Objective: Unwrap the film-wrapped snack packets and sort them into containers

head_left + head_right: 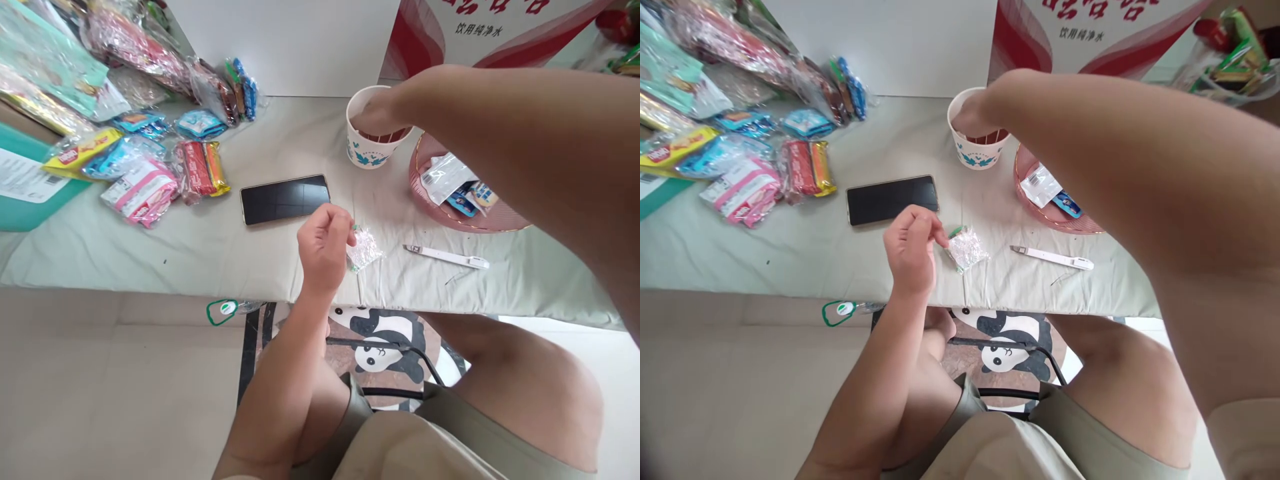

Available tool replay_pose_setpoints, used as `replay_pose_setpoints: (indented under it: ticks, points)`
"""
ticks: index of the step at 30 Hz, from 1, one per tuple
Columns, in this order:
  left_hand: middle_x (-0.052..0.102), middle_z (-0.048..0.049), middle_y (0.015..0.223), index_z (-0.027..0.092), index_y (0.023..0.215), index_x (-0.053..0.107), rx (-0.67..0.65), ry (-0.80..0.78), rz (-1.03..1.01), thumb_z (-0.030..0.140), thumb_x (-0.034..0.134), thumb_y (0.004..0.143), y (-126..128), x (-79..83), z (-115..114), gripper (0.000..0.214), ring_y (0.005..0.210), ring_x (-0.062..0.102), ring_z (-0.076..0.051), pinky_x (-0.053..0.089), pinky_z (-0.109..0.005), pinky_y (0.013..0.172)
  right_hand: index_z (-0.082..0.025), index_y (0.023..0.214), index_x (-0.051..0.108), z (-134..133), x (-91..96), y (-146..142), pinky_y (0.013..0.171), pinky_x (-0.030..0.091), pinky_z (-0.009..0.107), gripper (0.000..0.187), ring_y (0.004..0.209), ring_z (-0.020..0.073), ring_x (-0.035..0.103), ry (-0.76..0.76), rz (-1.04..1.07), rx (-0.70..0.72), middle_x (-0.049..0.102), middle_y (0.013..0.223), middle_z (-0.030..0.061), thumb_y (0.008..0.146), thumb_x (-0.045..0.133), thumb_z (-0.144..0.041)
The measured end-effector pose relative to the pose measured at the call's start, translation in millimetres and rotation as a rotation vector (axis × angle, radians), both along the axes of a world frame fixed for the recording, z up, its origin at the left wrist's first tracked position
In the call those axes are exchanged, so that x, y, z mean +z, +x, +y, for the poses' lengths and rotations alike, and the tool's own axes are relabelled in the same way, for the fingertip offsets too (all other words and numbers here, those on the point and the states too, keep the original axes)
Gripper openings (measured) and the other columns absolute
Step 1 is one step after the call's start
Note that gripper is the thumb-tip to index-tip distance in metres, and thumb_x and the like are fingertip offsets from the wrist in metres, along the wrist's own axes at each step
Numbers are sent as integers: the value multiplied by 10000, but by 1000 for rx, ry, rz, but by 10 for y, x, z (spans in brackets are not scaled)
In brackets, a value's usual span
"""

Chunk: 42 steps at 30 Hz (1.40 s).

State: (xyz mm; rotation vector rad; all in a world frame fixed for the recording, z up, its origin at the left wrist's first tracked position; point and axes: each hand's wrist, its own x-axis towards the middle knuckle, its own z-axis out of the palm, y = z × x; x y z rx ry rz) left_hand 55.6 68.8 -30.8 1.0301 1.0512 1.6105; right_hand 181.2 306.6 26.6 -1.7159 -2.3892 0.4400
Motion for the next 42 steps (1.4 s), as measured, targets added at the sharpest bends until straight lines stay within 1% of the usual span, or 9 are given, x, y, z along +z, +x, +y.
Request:
replay_pose_setpoints:
  ticks: [4, 6, 9, 11, 13, 18, 24, 35, 42]
  points:
    - [516, 38, 503, 215, 641, 596, 87, -21, -31, 314, 632, 952, -63, -2, 12, 328, 477, 473, -93, 392, -250, 516, 50, 880, 726, -579, 455, -57, 955, 475, 489, 344, 1253, 388, 663, -9, -264, -232, 744, 1181, 147, 866, 605, -272]
    - [491, 37, 494, 219, 626, 577, 121, -32, -44, 338, 634, 965, -84, 20, 18, 364, 476, 452, -97, 390, -262, 520, -38, 1110, 753, -1082, 505, 3, 1004, 474, 431, 378, 1128, 245, 720, 218, -79, -125, 765, 1132, 84, 934, 453, -187]
    - [469, 31, 485, 223, 595, 554, 141, -51, -78, 278, 611, 967, -92, 61, 33, 380, 478, 428, -106, 378, -281, 525, -124, 1196, 744, -1833, 145, 173, 852, 566, 394, 377, 916, 239, 734, 96, 88, 171, 781, 1057, 105, 844, 707, -253]
    - [458, 27, 480, 224, 576, 546, 137, -54, -109, 197, 584, 947, -83, 79, 40, 373, 473, 416, -110, 357, -296, 520, -183, 1388, 663, -2190, -243, 273, 950, 570, 502, 635, 1209, 376, 672, -8, 35, 289, 663, 1423, 181, 789, 814, -332]
    - [445, 28, 478, 225, 571, 535, 127, -51, -126, 147, 564, 929, -65, 76, 37, 368, 465, 402, -112, 340, -306, 515, -189, 1437, 613, -2400, -561, 338, 1005, 549, 547, 661, 1247, 392, 632, -5, 45, 270, 652, 1389, 188, 810, 785, -308]
    - [563, 25, 622, 228, 704, 559, -36, -107, 68, 342, 655, 975, 41, -43, -48, 309, 620, 566, -120, 477, -278, 643, -239, 1438, 539, -2619, -755, 521, 991, 568, 497, 594, 1118, 306, 639, 71, 324, 99, 608, 1234, 132, 859, 669, -273]
    - [766, -54, 1139, 243, 1174, 660, -674, -168, 179, 408, 878, 787, 267, -291, -212, 473, 967, 754, -182, 606, -289, 844, -241, 1524, 357, -2904, -692, 860, 1049, 559, 506, 719, 1292, 315, 608, 132, 539, 46, 557, 1460, 162, 876, 660, -299]
    - [736, -12, 863, 248, 983, 629, -378, -412, -63, 345, 927, 695, 258, -358, -55, 425, 669, 697, -137, 553, -217, 569, -199, 1053, 712, -2878, -846, 1473, 911, 537, 518, 228, 1045, 356, 650, 241, -20, -161, 725, 1103, 167, 984, 541, -333]
    - [780, -73, 1010, 256, 1185, 702, -430, -398, -20, 481, 870, 770, 374, -361, -110, 500, 836, 764, -198, 627, -288, 698, -209, 1036, 637, -2957, -529, 1407, 558, 454, 302, 281, 538, 163, 580, -200, 579, -220, 650, 664, 10, 1000, 525, -464]
